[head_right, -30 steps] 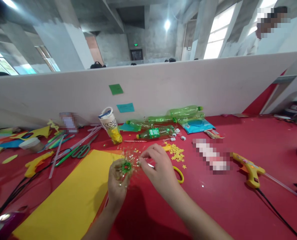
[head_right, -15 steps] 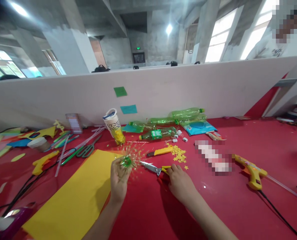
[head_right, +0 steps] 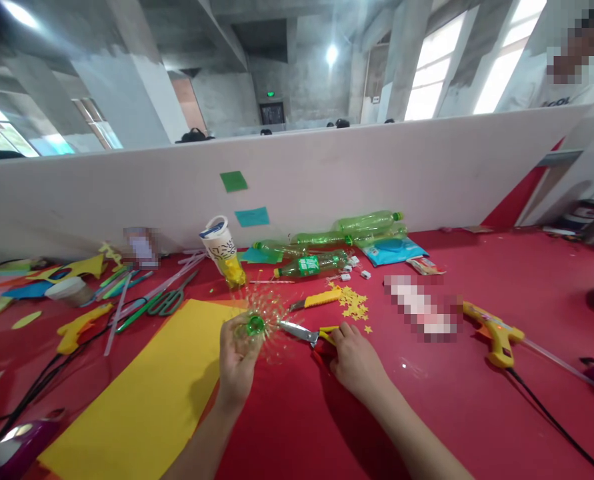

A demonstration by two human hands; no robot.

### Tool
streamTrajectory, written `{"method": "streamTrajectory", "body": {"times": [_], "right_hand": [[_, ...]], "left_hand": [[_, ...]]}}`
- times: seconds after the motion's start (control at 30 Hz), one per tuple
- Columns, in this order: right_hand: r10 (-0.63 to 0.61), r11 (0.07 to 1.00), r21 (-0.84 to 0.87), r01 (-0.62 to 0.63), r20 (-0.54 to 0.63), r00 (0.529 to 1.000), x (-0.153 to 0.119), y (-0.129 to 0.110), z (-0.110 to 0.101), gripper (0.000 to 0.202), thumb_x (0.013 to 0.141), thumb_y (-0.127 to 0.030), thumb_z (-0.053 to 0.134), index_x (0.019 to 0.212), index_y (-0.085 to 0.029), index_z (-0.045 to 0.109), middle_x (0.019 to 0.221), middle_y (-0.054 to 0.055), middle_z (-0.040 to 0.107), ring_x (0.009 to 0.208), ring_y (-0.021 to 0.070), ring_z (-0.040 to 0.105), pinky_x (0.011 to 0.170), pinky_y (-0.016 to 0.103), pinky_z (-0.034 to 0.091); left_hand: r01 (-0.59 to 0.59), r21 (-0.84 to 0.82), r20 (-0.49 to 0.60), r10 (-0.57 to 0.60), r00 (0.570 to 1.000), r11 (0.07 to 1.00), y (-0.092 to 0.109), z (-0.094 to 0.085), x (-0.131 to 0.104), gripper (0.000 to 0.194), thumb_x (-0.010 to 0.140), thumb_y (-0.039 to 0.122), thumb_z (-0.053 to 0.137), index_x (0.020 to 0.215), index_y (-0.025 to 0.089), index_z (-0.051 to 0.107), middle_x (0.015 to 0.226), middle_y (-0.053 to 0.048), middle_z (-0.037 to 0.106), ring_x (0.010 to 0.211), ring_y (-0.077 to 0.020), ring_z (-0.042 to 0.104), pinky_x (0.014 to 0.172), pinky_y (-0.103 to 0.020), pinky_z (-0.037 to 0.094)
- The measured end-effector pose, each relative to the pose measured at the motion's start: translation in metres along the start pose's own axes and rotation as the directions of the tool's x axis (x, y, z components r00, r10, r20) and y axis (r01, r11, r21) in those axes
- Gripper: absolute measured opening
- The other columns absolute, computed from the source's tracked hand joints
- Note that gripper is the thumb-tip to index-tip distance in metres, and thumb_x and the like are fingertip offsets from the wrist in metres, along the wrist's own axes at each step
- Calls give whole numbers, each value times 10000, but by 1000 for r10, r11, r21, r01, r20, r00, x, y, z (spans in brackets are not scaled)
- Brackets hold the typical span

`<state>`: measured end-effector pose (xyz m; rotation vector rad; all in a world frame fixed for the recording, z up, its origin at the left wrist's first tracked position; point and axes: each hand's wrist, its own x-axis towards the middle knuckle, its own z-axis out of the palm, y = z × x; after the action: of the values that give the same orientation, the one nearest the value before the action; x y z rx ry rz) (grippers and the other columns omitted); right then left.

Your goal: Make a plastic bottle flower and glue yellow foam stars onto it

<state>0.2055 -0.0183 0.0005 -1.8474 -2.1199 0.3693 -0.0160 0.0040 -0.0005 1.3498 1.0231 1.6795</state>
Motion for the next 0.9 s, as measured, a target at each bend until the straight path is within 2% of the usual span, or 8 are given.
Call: {"method": "streamTrajectory", "body": {"times": [0.1, 0.2, 0.27, 0.33, 0.4, 0.57, 0.77, 0.9], "right_hand": [[-18, 998, 67, 20, -38, 999, -1, -4, -10, 187, 693, -62, 515, 837, -157, 587, 881, 91, 577, 817, 234, 550, 712, 326, 409], [-56, 984, 165, 73, -106, 993, -1, -20, -34, 97, 846, -168, 484, 891, -185, 569, 926, 61, 579, 867, 190, 555, 759, 287, 430], [-82, 964, 236, 119, -160, 984, 1, -37, -52, 96, 896, -224, 462, 912, -207, 555, 908, 33, 580, 859, 159, 559, 766, 260, 441], [-128, 877, 420, 235, -267, 955, 5, -57, -67, 110, 881, -253, 525, 978, -222, 566, 897, 25, 587, 846, 164, 564, 758, 274, 454], [-181, 830, 456, 321, -323, 929, 12, -75, -75, 159, 849, -240, 587, 1008, -235, 587, 908, 22, 583, 870, 170, 563, 778, 290, 453], [-186, 819, 451, 355, -376, 908, 26, -95, -74, 125, 826, -159, 599, 934, -219, 618, 901, 21, 575, 874, 170, 558, 787, 303, 445], [-170, 771, 539, 340, -340, 925, 26, -94, -70, 120, 818, -106, 596, 841, -224, 598, 844, -9, 599, 836, 151, 561, 762, 276, 436], [-146, 741, 593, 314, -314, 938, 25, -95, -70, 164, 823, -109, 582, 918, -243, 590, 855, -23, 622, 830, 141, 576, 766, 265, 434]], "left_hand": [[4, 6, -16, -3, 1000, 1000, -2, 1, -1, 298, 770, 215, 647, 1025, 234, 494, 1095, -59, 538, 984, -180, 587, 861, -339, 485], [27, 12, -52, -26, 998, 1000, -8, 2, -1, 329, 749, 202, 669, 1023, 243, 492, 1080, -46, 539, 950, -164, 593, 834, -314, 492], [37, 14, -62, -36, 997, 999, -10, 3, -1, 353, 729, 196, 687, 1023, 250, 500, 1068, -36, 550, 939, -161, 598, 827, -304, 492], [41, 4, -63, -41, 997, 999, -9, 4, -2, 367, 703, 193, 709, 1010, 258, 519, 1046, -23, 572, 930, -162, 604, 823, -299, 494], [57, -17, -76, -58, 995, 998, -6, 5, -2, 381, 675, 190, 732, 992, 264, 535, 1014, -9, 592, 912, -164, 613, 808, -293, 500], [90, -75, -110, -98, 989, 993, -1, 7, -1, 373, 656, 184, 745, 954, 275, 541, 975, 19, 608, 870, -147, 625, 783, -272, 500], [107, -92, -122, -118, 985, 990, -7, 7, -1, 401, 649, 193, 749, 964, 278, 515, 1026, 6, 604, 919, -154, 612, 827, -290, 492], [103, -39, -115, -107, 988, 994, -9, 6, -1, 380, 676, 206, 734, 978, 271, 512, 1008, 2, 596, 913, -154, 609, 817, -287, 496]]}}
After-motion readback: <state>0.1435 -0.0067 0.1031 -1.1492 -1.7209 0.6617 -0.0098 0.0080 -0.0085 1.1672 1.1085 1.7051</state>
